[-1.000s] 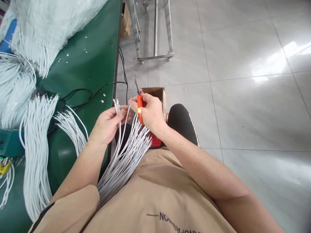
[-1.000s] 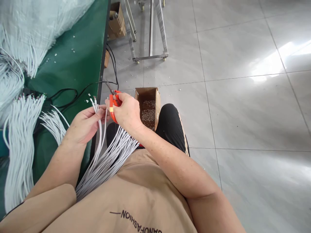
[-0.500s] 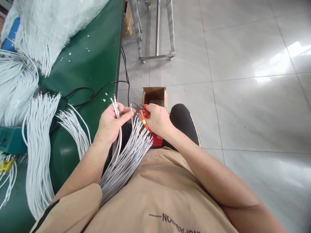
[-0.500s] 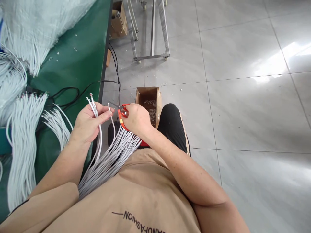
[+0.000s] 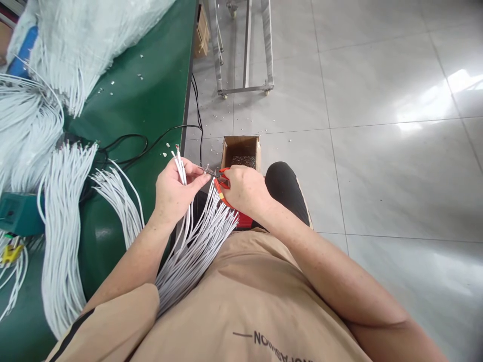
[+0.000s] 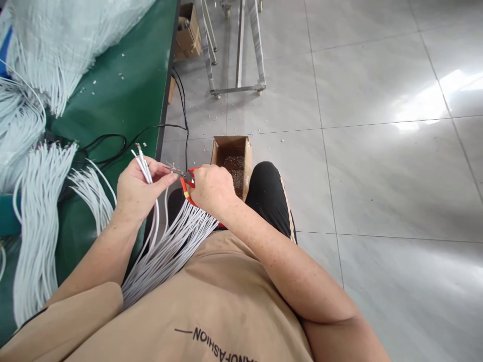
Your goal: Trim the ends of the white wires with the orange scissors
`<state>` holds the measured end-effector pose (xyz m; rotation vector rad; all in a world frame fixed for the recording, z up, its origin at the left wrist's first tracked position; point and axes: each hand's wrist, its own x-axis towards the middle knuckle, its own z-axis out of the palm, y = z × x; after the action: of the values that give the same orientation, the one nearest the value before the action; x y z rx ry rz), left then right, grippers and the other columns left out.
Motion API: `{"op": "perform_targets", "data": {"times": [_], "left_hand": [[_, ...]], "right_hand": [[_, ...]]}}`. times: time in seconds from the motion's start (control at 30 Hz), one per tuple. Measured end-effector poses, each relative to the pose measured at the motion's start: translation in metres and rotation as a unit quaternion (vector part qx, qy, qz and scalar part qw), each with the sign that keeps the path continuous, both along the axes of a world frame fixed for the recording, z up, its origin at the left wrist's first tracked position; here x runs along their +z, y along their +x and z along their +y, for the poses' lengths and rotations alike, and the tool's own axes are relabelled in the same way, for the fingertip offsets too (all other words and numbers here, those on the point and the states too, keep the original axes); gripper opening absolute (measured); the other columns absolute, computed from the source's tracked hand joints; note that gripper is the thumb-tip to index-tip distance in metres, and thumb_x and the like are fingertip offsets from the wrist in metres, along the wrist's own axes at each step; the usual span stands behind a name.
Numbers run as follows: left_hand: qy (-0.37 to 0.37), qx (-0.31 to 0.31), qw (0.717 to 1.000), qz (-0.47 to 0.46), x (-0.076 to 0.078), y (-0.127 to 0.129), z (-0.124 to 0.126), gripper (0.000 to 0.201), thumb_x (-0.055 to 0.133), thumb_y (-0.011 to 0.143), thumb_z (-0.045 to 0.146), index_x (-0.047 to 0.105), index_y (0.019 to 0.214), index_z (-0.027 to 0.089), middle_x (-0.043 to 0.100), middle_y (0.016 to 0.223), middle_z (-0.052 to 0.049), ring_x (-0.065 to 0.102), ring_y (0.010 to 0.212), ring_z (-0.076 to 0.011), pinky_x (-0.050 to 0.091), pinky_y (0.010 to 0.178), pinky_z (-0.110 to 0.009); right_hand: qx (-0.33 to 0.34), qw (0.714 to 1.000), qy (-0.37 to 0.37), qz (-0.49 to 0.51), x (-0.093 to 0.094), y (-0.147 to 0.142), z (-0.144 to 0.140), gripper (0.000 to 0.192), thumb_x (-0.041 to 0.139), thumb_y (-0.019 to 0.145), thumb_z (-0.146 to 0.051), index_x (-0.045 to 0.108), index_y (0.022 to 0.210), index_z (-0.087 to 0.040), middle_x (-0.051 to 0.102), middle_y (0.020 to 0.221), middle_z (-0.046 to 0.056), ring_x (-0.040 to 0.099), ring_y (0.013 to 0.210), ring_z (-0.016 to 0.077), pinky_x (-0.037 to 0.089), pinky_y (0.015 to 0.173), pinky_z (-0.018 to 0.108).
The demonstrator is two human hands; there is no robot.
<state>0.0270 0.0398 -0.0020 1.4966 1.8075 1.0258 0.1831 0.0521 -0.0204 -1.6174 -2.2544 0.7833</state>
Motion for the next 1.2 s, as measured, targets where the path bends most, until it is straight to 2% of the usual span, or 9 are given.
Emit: {"op": "perform_targets", "data": {"times": [0.13,0.33,0.53,0.77,0.93,1.0,1.03,1.13,1.2], "left_hand": [[0.016,-0.005,0.998,0.053,0.000,0.001,-0.001,0.023,0.073,0.062,0.016,0.052,0.070,0.021,0.066,0.075,0.002,0.064,0.070,-0.0134,0.053,0.065,-0.025],[0.028,-0.006,0.995,0.097,0.002,0.003,-0.004,0.023,0.072,0.062,0.017,0.051,0.069,0.020,0.065,0.074,0.003,0.064,0.069,-0.0125,0.052,0.065,-0.024],[-0.007,-0.011,0.998,0.067,0.003,0.002,-0.003,0.027,0.073,0.061,0.018,0.049,0.072,0.021,0.065,0.073,0.003,0.063,0.065,-0.0128,0.052,0.063,-0.025],[-0.031,-0.009,0.999,0.036,0.001,-0.003,-0.002,0.022,0.072,0.064,0.020,0.052,0.071,0.021,0.067,0.075,0.002,0.064,0.073,-0.0150,0.052,0.074,-0.030],[-0.027,0.000,0.999,0.024,0.000,-0.001,-0.002,0.022,0.073,0.064,0.023,0.052,0.071,0.022,0.068,0.076,0.001,0.065,0.073,-0.0165,0.052,0.075,-0.032],[-0.028,0.001,0.999,0.017,0.001,0.000,-0.003,0.022,0.072,0.064,0.023,0.052,0.072,0.022,0.068,0.077,0.001,0.065,0.073,-0.0165,0.052,0.073,-0.031],[-0.028,0.001,0.999,0.018,0.001,0.001,-0.003,0.022,0.073,0.064,0.023,0.052,0.072,0.022,0.068,0.077,0.001,0.065,0.073,-0.0163,0.052,0.072,-0.030],[-0.037,-0.001,0.999,0.026,0.002,0.003,-0.004,0.024,0.074,0.063,0.024,0.052,0.073,0.022,0.068,0.077,0.001,0.064,0.069,-0.0154,0.052,0.069,-0.029],[-0.046,-0.008,0.999,0.020,0.003,0.003,-0.005,0.026,0.075,0.063,0.025,0.050,0.073,0.022,0.069,0.077,0.001,0.063,0.067,-0.0150,0.051,0.067,-0.029]], "right_hand": [[0.009,0.999,-0.002,-0.033,0.006,0.001,-0.001,0.023,0.050,0.084,-0.030,0.065,0.076,-0.015,0.066,0.081,0.008,0.061,0.074,0.0190,0.038,0.063,0.030],[-0.002,1.000,-0.002,-0.026,0.009,0.004,-0.003,0.024,0.050,0.084,-0.031,0.065,0.074,-0.015,0.065,0.078,0.006,0.060,0.072,0.0180,0.038,0.062,0.029],[-0.004,0.999,-0.012,-0.029,0.005,0.003,-0.007,0.025,0.049,0.085,-0.031,0.064,0.073,-0.016,0.064,0.076,0.006,0.059,0.067,0.0169,0.034,0.055,0.027],[-0.004,0.998,-0.054,-0.026,0.005,0.004,-0.007,0.026,0.048,0.086,-0.034,0.064,0.075,-0.017,0.065,0.079,0.006,0.059,0.070,0.0169,0.034,0.055,0.026],[-0.035,0.995,-0.068,0.065,-0.004,0.006,-0.006,0.026,0.050,0.082,-0.035,0.062,0.068,-0.016,0.063,0.073,0.005,0.054,0.064,0.0143,0.033,0.054,0.026],[-0.080,0.977,-0.096,0.173,-0.007,0.005,-0.005,0.025,0.052,0.080,-0.036,0.063,0.070,-0.016,0.062,0.072,0.003,0.052,0.063,0.0126,0.035,0.055,0.025],[-0.102,0.957,-0.118,0.244,-0.007,0.005,-0.004,0.024,0.054,0.079,-0.036,0.065,0.075,-0.016,0.063,0.073,0.003,0.052,0.063,0.0119,0.036,0.056,0.024],[-0.140,0.872,-0.190,0.429,-0.006,0.002,-0.002,0.026,0.058,0.076,-0.037,0.068,0.089,-0.016,0.063,0.075,0.001,0.051,0.062,0.0101,0.040,0.058,0.023],[-0.149,0.836,-0.214,0.482,-0.004,0.001,0.000,0.025,0.062,0.072,-0.035,0.068,0.087,-0.016,0.062,0.073,0.000,0.049,0.060,0.0090,0.040,0.058,0.022]]}}
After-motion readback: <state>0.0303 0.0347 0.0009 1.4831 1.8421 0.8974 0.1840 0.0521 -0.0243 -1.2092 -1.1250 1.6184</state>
